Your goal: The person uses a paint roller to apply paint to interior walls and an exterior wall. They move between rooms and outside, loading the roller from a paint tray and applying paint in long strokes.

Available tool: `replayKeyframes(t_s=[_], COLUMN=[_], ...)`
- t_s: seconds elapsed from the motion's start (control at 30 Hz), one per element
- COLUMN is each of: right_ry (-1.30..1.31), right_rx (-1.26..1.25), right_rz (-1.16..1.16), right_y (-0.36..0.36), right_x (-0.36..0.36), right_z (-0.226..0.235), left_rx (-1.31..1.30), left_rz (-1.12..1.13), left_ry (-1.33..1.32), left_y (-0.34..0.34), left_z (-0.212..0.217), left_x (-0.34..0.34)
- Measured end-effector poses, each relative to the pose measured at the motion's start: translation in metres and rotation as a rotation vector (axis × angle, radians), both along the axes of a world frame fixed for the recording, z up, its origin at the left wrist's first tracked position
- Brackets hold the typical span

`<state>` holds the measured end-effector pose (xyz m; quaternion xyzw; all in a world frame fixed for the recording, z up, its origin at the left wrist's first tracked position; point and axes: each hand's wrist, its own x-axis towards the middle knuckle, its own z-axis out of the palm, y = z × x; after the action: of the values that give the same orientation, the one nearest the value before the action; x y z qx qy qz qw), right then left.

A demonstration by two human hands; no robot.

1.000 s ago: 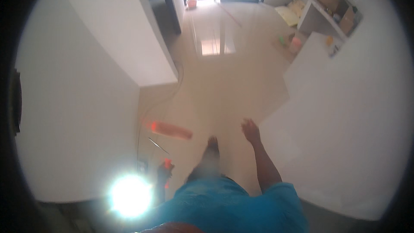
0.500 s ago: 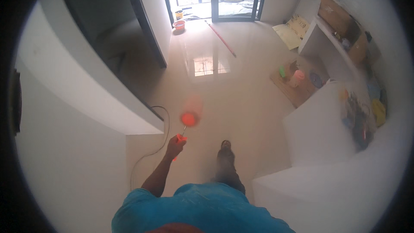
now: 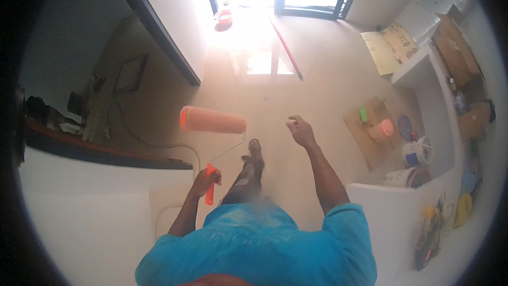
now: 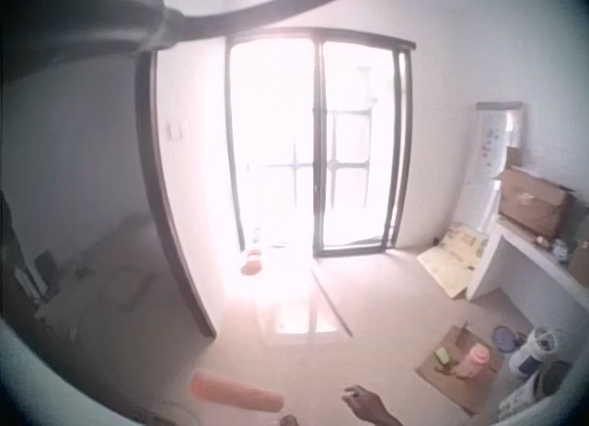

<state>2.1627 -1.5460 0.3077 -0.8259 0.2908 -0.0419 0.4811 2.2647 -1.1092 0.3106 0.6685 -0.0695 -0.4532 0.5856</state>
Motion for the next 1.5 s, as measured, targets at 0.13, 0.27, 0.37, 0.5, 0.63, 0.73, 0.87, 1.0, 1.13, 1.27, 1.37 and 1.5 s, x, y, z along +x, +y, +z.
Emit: replayKeyframes(t_s=[0.13,0.27,0.37,0.5,0.63,0.73,0.87,1.0,1.13,1.27,1.37,1.5], right_ry=[-0.002,0.060,0.068,-0.205,-0.129,-0.151,0.016,0.036,0.063,0.162,0.305,0.376], right_rx=[0.328,0.524,0.710,0.476,0.274,-0.009,0.029,-0.028,-0.090,-0.168,-0.220,-0.215], right_rz=[0.319,0.369,0.137,-0.141,-0.212,-0.199,-0.139,-0.079,-0.099,-0.143,-0.150,-0.176], right_y=[-0.014,-0.036,-0.074,-0.160,-0.261,-0.355,-0.460,-0.545,-0.602,-0.652,-0.674,-0.708], right_x=[0.106,0.173,0.220,0.302,0.402,0.485,0.623,0.750,0.873,0.973,1.021,1.104], right_z=[0.013,0.048,0.083,0.056,0.030,-0.013,0.024,0.036,0.021,-0.012,-0.010,-0.006], left_rx=[-0.097,-0.297,-0.389,-0.356,-0.114,0.251,0.411,0.487,0.540,0.604,0.364,0.256], left_rz=[-0.256,-0.431,-0.520,-0.677,-0.706,-0.499,0.133,0.623,0.684,0.204,0.208,0.095], left_ry=[-0.135,-0.078,-0.075,-0.240,-0.342,-0.317,-0.202,0.099,0.203,-0.010,-0.123,-0.221], left_y=[-0.139,-0.302,-0.404,-0.519,-0.587,-0.587,-0.516,-0.498,-0.533,-0.624,-0.737,-0.840], left_z=[0.023,0.061,0.067,0.048,0.005,-0.022,-0.069,-0.074,-0.116,-0.169,-0.110,-0.058], left_x=[0.132,0.228,0.278,0.368,0.476,0.578,0.676,0.743,0.828,0.984,1.114,1.291])
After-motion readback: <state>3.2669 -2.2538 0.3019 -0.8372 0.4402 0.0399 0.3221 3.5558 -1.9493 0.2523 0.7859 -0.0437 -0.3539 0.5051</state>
